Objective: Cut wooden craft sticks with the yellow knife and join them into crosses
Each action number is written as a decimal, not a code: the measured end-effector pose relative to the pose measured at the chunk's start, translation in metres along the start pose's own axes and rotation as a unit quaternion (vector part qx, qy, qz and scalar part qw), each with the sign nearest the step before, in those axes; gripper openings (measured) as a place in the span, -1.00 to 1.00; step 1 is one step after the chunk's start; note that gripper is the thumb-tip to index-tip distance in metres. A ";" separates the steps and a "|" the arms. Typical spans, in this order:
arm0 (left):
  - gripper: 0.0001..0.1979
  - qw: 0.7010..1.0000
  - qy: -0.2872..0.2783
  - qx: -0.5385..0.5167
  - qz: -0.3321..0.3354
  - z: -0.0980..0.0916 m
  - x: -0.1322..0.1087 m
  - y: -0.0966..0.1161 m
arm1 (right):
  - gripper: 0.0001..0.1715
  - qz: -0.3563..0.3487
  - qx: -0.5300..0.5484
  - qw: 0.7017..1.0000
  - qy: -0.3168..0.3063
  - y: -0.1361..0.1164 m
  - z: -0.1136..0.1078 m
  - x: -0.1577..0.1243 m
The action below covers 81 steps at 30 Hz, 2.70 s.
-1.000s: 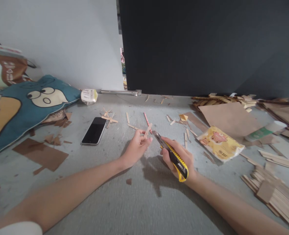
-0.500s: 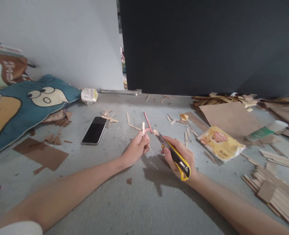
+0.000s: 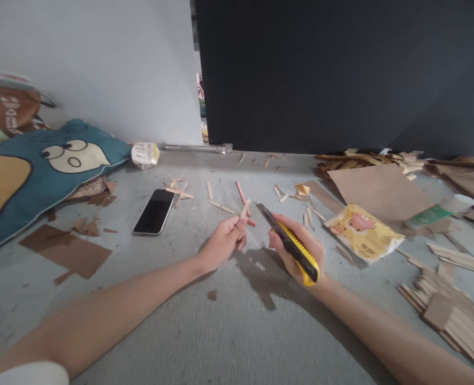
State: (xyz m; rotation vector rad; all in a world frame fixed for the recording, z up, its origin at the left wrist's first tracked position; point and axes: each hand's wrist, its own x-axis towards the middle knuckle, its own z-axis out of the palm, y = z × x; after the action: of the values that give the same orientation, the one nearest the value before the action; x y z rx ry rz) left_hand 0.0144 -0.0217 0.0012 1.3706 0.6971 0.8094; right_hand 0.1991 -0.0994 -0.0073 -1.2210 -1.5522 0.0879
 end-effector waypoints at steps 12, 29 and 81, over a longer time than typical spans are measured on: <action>-0.53 0.997 -0.066 -0.017 -0.020 0.000 -0.001 0.000 | -0.74 -0.037 0.032 0.998 -0.035 -0.002 -0.001 -0.001; -0.57 0.993 -0.062 0.102 0.012 0.001 -0.008 0.000 | -0.64 -0.118 0.049 0.990 -0.052 -0.012 -0.004 0.007; -0.59 0.838 -0.277 0.448 0.146 -0.054 0.020 0.022 | -0.50 0.123 0.106 0.971 -0.177 0.006 -0.007 0.019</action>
State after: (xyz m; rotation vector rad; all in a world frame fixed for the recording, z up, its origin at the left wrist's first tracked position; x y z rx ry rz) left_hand -0.0211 0.0253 0.0192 2.4819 0.3959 0.2341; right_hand 0.2112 -0.0861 0.0048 -1.2669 -1.6350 0.6505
